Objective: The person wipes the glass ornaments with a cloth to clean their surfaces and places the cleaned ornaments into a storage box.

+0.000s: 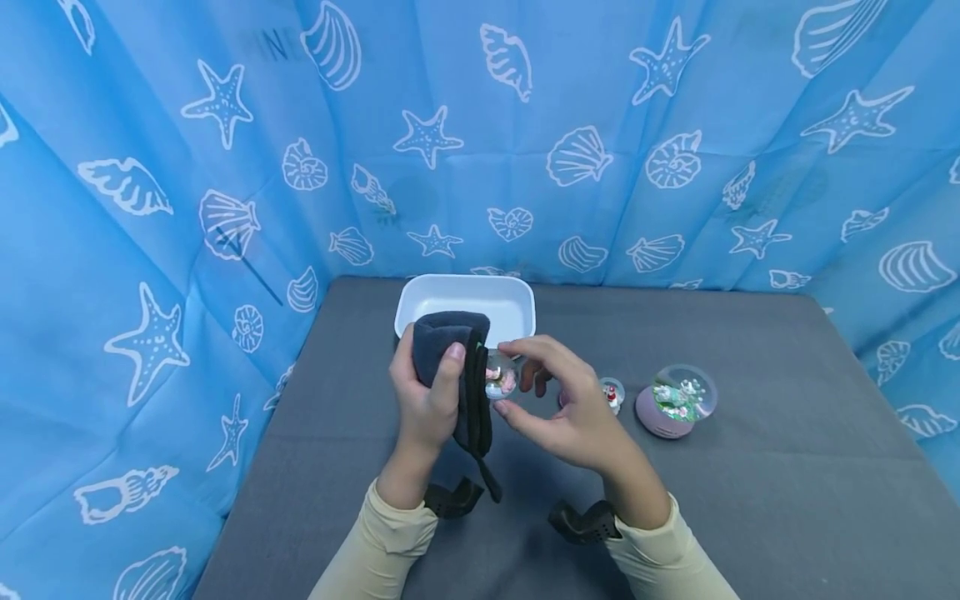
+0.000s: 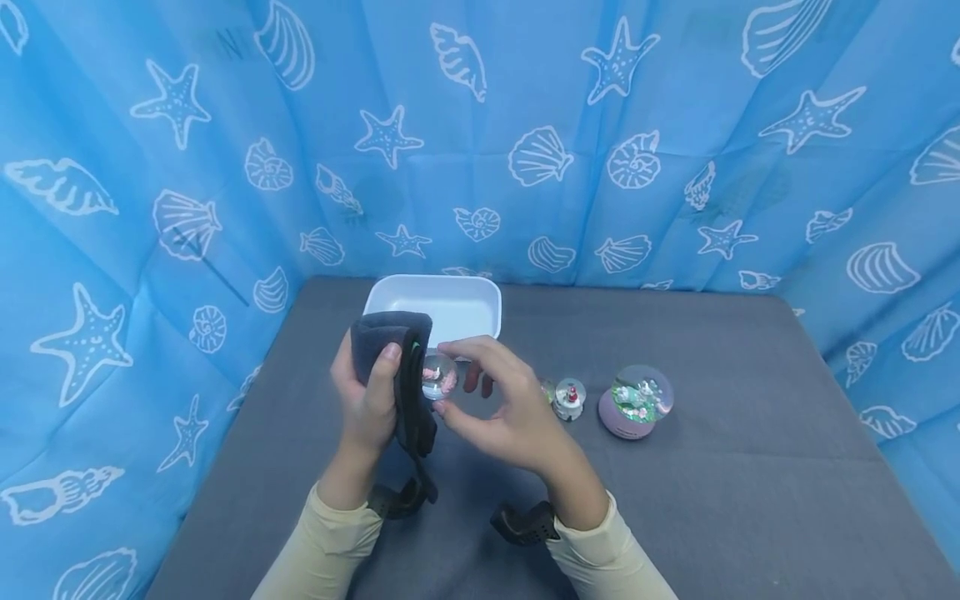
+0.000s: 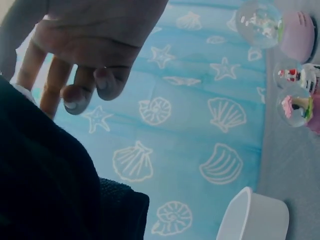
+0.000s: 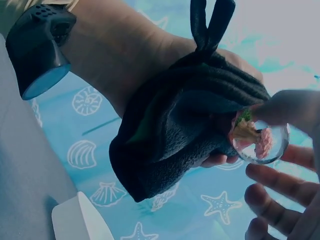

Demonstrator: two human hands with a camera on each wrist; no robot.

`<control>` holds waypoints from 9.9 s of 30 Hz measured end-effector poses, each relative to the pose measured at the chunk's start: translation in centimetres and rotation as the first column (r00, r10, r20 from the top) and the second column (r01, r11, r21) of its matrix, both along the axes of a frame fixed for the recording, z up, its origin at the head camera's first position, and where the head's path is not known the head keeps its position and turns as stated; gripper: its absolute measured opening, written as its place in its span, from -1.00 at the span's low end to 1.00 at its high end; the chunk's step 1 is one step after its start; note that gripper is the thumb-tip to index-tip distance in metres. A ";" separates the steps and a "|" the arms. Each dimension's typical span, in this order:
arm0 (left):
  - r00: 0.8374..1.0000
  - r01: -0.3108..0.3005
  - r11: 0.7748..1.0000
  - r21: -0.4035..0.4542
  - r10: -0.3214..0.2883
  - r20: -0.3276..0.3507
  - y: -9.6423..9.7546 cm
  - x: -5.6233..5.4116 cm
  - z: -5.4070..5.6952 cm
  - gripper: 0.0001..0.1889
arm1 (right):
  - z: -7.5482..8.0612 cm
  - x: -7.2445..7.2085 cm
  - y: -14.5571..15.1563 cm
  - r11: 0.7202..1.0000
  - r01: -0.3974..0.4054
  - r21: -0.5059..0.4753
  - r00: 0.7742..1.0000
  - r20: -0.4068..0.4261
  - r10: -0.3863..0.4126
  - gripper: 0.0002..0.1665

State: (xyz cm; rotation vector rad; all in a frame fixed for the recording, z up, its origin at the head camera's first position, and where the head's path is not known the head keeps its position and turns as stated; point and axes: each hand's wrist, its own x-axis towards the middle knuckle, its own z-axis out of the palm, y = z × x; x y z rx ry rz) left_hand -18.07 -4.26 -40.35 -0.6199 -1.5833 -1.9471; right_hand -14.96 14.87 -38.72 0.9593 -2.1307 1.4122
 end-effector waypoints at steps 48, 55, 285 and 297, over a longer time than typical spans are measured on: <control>0.999 -0.015 1.000 -0.009 0.015 0.039 -0.2 0.1 0.3 -0.70 | 0.0 0.0 -0.2 0.999 -0.027 -0.022 1.000 0.008 0.027 -0.39; 0.999 0.003 1.000 -0.005 -0.002 0.053 -0.1 0.0 0.2 -0.68 | 0.0 0.1 -0.3 0.997 -0.024 -0.067 0.999 -0.050 0.021 -0.45; 0.982 0.133 0.951 0.280 -0.164 0.093 -3.9 -0.5 2.2 -0.88 | -5.9 -19.1 -1.3 0.620 0.220 0.753 0.757 0.269 -0.595 -0.41; 0.981 0.131 0.948 0.289 -0.166 0.098 -4.0 -0.6 2.2 -0.88 | -6.4 -19.3 -1.9 0.591 0.225 0.775 0.751 0.249 -0.612 -0.42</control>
